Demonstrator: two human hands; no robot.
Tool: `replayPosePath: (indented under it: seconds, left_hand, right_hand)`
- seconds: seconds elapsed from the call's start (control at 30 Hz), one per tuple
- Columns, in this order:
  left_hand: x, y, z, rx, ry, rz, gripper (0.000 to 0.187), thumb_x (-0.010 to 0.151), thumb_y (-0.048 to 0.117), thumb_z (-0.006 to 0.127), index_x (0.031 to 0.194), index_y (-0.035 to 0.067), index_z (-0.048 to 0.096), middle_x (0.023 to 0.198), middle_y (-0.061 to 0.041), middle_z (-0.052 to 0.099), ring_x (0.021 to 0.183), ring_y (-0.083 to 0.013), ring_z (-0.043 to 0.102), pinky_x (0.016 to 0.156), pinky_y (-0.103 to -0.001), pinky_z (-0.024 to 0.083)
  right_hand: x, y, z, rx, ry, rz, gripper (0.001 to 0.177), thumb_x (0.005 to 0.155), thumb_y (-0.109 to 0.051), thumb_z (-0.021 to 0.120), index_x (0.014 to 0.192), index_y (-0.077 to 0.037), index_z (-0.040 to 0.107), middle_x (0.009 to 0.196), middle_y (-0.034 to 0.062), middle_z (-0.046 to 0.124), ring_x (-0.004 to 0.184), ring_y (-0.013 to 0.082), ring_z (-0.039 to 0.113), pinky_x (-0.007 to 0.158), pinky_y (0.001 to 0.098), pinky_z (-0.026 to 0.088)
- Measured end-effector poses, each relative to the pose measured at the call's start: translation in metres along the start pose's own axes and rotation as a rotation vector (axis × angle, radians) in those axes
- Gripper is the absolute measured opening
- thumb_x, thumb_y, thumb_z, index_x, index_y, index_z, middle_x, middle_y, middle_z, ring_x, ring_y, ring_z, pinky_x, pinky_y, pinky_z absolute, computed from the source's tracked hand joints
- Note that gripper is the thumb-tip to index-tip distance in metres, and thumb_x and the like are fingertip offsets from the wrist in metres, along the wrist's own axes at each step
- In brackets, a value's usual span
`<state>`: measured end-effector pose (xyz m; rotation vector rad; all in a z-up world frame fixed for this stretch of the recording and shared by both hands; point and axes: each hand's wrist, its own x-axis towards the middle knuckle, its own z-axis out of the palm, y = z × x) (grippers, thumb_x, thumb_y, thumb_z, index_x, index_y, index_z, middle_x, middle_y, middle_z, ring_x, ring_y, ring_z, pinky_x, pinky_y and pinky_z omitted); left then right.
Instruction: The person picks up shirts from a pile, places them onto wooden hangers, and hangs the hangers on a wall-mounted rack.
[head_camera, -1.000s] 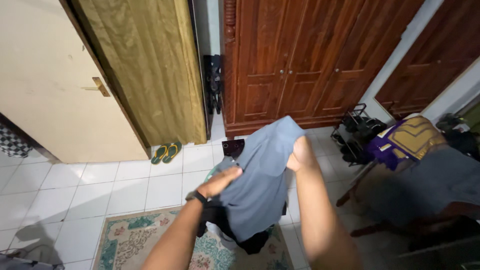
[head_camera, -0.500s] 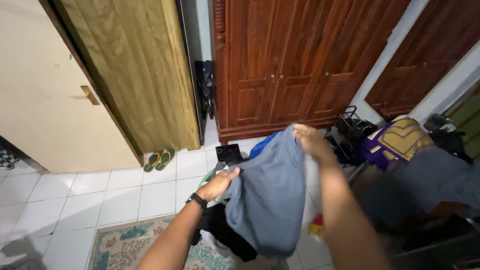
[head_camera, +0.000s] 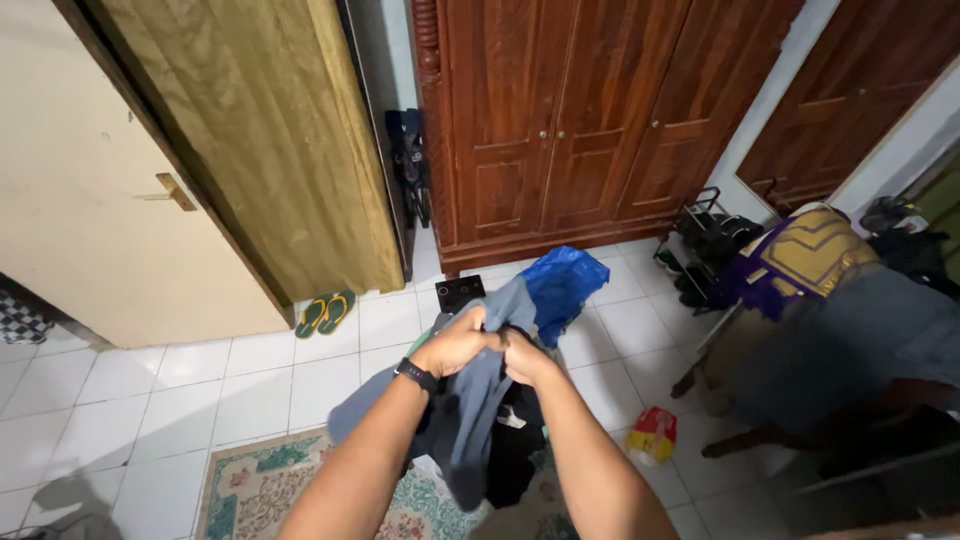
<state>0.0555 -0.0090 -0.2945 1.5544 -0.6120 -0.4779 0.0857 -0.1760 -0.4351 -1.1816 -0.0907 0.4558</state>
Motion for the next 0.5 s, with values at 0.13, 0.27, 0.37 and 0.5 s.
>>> replayPosePath:
  seconds: [0.13,0.27,0.37,0.5]
  left_hand:
    - [-0.01,0.019,-0.011,-0.233,0.109,-0.143,0.031,0.08,-0.004,0.066,0.111,-0.002,0.063,0.096,-0.008,0.068,0.082,-0.0147,0.067,0.072,-0.031,0.056]
    - [-0.023,0.017,-0.027,-0.077,0.15,0.007,0.028,0.083,-0.006,0.068,0.111,-0.011,0.07,0.098,-0.012,0.071,0.084,-0.0151,0.068,0.076,-0.032,0.057]
    - [-0.027,0.012,-0.038,-0.208,0.21,0.11,0.028,0.084,-0.006,0.065,0.111,-0.012,0.069,0.1,-0.01,0.073,0.088,-0.0156,0.069,0.081,-0.03,0.057]
    - [-0.033,0.001,-0.048,-0.189,0.429,0.158,0.043,0.082,0.0,0.063,0.125,0.006,0.061,0.108,-0.001,0.074,0.093,-0.0114,0.069,0.084,-0.026,0.057]
  right_hand:
    - [0.017,0.011,0.014,-0.322,0.142,0.406,0.044,0.095,-0.041,0.058,0.133,-0.017,0.062,0.125,-0.0003,0.068,0.11,0.0138,0.062,0.096,0.0373,0.047]
    - [0.008,-0.011,0.036,0.058,0.012,0.36,0.052,0.097,-0.045,0.054,0.129,-0.006,0.064,0.122,0.0097,0.073,0.107,0.0232,0.068,0.095,0.0407,0.054]
    - [-0.016,-0.06,0.042,0.173,-0.057,0.184,0.044,0.1,-0.032,0.059,0.129,0.0,0.063,0.121,0.0143,0.071,0.107,0.0276,0.068,0.096,0.0436,0.054]
    - [-0.052,-0.154,0.063,0.261,0.018,-0.213,0.04,0.092,-0.008,0.065,0.131,-0.003,0.058,0.125,0.0138,0.067,0.114,0.0285,0.067,0.099,0.0446,0.055]
